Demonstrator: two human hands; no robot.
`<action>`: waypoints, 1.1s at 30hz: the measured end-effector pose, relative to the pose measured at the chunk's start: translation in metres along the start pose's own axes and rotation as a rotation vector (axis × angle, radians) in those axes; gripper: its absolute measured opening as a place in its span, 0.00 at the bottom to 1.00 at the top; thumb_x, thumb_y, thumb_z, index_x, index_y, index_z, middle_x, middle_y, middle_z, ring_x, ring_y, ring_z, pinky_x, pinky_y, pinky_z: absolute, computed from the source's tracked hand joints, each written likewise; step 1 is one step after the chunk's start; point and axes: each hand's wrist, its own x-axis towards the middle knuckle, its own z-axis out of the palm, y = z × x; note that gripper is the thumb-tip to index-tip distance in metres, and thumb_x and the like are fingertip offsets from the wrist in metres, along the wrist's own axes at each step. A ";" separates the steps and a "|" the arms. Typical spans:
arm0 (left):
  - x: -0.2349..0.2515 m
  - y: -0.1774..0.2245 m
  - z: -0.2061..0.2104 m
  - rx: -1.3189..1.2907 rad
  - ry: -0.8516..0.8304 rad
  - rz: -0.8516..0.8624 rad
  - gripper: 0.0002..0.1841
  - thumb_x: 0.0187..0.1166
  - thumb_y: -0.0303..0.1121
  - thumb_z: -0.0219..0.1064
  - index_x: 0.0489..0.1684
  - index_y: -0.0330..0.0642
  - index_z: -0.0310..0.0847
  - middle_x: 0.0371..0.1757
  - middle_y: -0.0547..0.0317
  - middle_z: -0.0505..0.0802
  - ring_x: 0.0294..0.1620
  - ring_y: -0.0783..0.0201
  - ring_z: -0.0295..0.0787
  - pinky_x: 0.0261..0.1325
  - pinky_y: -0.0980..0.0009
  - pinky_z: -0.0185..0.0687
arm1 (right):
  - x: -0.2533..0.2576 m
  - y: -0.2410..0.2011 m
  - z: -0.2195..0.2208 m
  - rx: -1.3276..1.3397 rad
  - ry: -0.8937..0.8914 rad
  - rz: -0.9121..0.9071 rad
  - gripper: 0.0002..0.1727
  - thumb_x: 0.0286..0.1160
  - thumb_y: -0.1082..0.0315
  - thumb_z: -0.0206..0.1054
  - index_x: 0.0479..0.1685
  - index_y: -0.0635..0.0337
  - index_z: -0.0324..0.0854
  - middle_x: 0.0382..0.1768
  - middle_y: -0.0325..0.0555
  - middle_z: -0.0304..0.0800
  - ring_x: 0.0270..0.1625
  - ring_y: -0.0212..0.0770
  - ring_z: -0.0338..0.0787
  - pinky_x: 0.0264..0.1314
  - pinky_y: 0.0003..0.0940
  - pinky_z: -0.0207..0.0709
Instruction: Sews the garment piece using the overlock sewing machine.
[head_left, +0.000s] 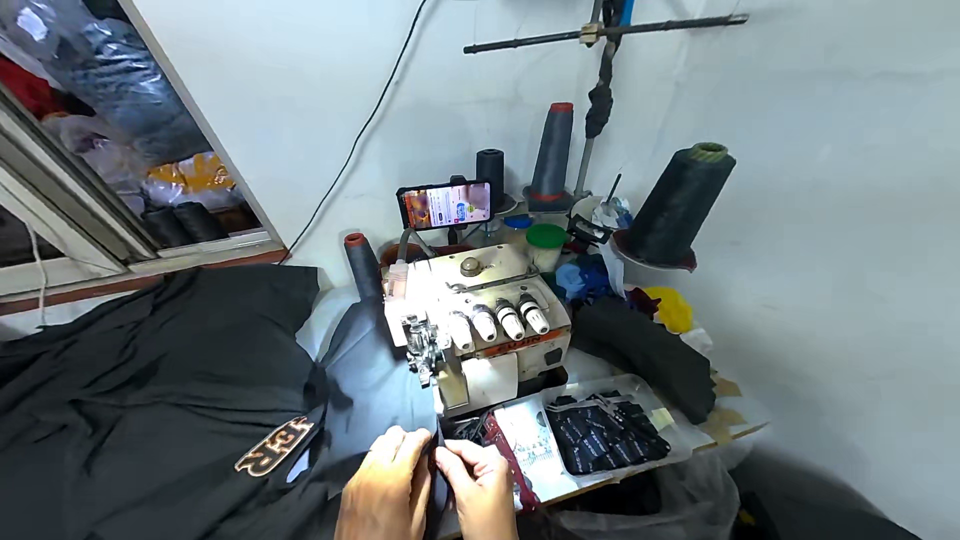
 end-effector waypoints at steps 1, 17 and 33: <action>-0.002 0.000 -0.001 -0.045 -0.003 0.007 0.10 0.70 0.28 0.65 0.42 0.37 0.92 0.36 0.48 0.92 0.39 0.52 0.92 0.43 0.62 0.89 | -0.001 0.001 0.001 0.018 0.008 0.003 0.07 0.73 0.76 0.68 0.39 0.68 0.93 0.34 0.43 0.95 0.31 0.21 0.88 0.36 0.17 0.81; 0.011 0.003 0.008 -0.079 0.043 0.055 0.12 0.72 0.20 0.61 0.39 0.34 0.94 0.36 0.47 0.92 0.40 0.53 0.94 0.47 0.66 0.90 | 0.006 0.005 0.021 0.141 0.093 -0.025 0.11 0.76 0.82 0.60 0.42 0.72 0.90 0.34 0.45 0.95 0.38 0.24 0.92 0.48 0.19 0.85; 0.008 -0.018 0.039 0.111 0.159 0.083 0.16 0.79 0.28 0.58 0.55 0.40 0.93 0.61 0.51 0.95 0.66 0.42 0.90 0.71 0.33 0.73 | 0.008 0.023 0.025 0.139 -0.009 -0.012 0.15 0.81 0.79 0.53 0.31 0.68 0.85 0.25 0.37 0.86 0.31 0.20 0.84 0.40 0.18 0.79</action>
